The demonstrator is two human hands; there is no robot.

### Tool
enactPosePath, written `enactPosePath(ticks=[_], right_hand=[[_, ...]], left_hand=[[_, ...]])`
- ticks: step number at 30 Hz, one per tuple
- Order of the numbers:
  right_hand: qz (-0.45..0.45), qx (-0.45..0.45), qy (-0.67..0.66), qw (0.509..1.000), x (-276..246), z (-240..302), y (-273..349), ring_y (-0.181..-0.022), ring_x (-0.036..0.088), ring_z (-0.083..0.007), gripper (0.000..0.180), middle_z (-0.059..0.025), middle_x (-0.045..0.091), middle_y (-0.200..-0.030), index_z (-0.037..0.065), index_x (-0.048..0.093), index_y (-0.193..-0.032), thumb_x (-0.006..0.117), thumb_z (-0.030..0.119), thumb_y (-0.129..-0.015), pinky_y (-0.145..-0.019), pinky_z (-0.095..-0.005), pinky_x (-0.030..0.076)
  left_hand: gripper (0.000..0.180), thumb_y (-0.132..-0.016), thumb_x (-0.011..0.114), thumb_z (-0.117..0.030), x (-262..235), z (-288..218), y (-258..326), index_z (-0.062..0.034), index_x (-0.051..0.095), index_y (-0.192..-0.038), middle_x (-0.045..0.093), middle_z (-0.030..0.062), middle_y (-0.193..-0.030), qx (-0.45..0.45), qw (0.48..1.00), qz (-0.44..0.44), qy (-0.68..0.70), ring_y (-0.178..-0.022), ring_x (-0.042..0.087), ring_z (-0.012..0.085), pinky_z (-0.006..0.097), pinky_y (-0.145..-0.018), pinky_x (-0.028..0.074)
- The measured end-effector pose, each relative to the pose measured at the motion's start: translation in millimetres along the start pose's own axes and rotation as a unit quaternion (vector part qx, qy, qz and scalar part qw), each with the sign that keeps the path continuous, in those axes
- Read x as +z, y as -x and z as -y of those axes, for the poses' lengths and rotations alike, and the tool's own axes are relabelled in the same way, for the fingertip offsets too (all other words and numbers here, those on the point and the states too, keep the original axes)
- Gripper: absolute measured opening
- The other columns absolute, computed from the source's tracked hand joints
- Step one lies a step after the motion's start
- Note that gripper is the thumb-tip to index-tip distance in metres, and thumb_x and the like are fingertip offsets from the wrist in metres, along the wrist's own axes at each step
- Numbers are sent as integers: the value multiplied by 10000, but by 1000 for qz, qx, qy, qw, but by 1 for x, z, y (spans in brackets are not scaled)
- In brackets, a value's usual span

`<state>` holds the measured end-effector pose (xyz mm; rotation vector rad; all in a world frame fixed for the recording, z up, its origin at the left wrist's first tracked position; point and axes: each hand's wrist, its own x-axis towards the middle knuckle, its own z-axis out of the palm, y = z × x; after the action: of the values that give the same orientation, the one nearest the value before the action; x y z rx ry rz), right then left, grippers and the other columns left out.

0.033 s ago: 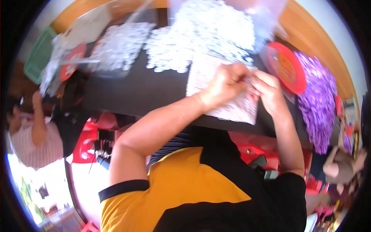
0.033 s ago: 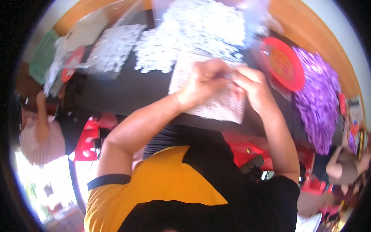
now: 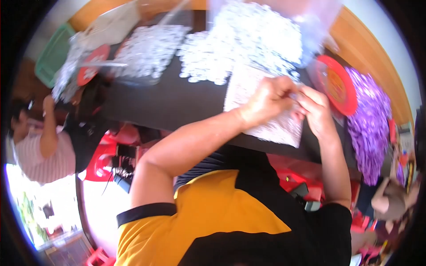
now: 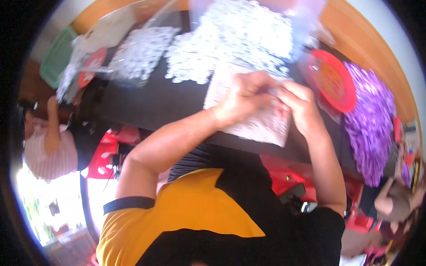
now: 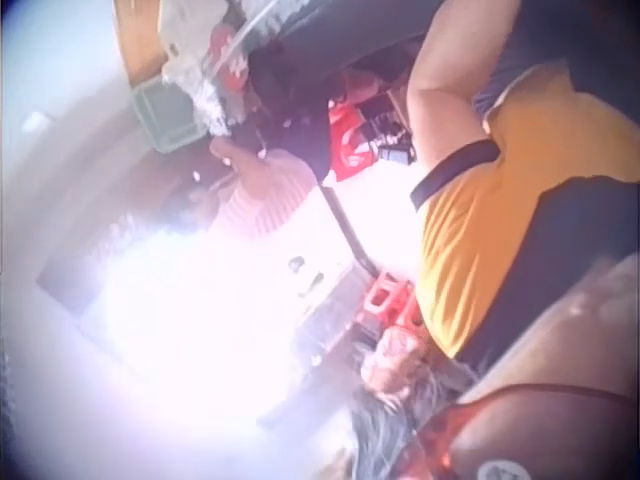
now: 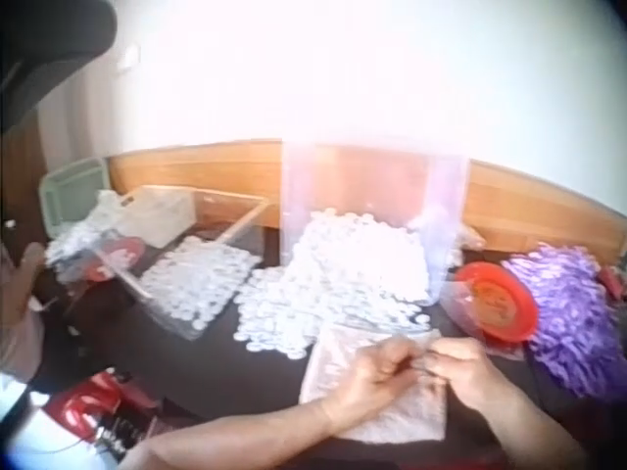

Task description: Sort and inspect small white plastic ring components on a white towel at a workstation.

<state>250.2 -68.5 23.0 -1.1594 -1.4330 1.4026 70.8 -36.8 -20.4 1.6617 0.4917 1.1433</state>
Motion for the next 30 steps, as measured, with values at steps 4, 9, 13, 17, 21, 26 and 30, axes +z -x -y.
enactPosePath(ticks=[4, 9, 13, 17, 21, 26, 30], right_hand=[[-15, -16, -18, 1000, 15, 9, -7, -545, 523, -124, 245, -6, 481, -638, -9, 606, -882, 539, 215, -958, -528, -234, 395], [-16, -102, -5, 995, 7, 12, -24, -569, 523, -118, 231, -16, 504, -682, -4, 601, -854, 544, 200, -946, -532, -254, 382], [-33, -106, 59, 992, -17, 8, -36, -558, 473, -108, 191, -6, 476, -679, -7, 572, -871, 538, 164, -951, -544, -256, 410], [-57, -105, 7, 993, -20, 4, -41, -518, 529, -102, 253, 40, 446, -553, 24, 607, -809, 588, 246, -928, -510, -219, 349], [-87, -93, 2, 992, -25, -5, -38, -501, 527, -97, 271, 41, 448, -550, 26, 606, -804, 598, 266, -930, -493, -215, 345], [-93, -81, 25, 992, -24, -6, -37, -534, 533, -98, 262, 46, 446, -587, 49, 602, -830, 571, 280, -950, -520, -213, 345], [-109, -113, 21, 987, -29, -9, -35, -529, 517, -87, 262, 44, 442, -587, 52, 603, -812, 577, 274, -949, -511, -216, 345]], left_hand=[[161, -796, 662, 67, -8, -39, 2, 11, 610, -938, 656, 67, -762, -79, 970, -38, 225, -642, 626, 127, 269, -607, 525], [133, -765, 681, 41, -52, -104, -4, -1, 662, -890, 653, 56, -777, -4, 970, -241, 6, -647, 596, 101, 230, -540, 471], [127, -765, 652, -4, -132, -158, 8, 22, 709, -875, 659, 66, -780, 141, 882, -361, -267, -653, 582, 98, 214, -598, 459], [202, -741, 735, -60, -238, -154, 18, -33, 728, -941, 687, 43, -785, 25, 763, -364, -533, -685, 616, 111, 251, -642, 493], [196, -731, 763, -77, -203, -121, 21, -60, 719, -922, 664, 59, -839, 136, 695, -293, -642, -715, 629, 180, 322, -673, 516], [165, -706, 684, 92, -71, -57, 8, -21, 643, -819, 604, 119, -800, 138, 885, -119, -429, -761, 598, 283, 358, -678, 497], [74, -786, 656, -5, -19, -17, -29, -25, 651, -858, 596, 93, -814, 133, 893, 14, -429, -779, 607, 258, 338, -688, 498]])
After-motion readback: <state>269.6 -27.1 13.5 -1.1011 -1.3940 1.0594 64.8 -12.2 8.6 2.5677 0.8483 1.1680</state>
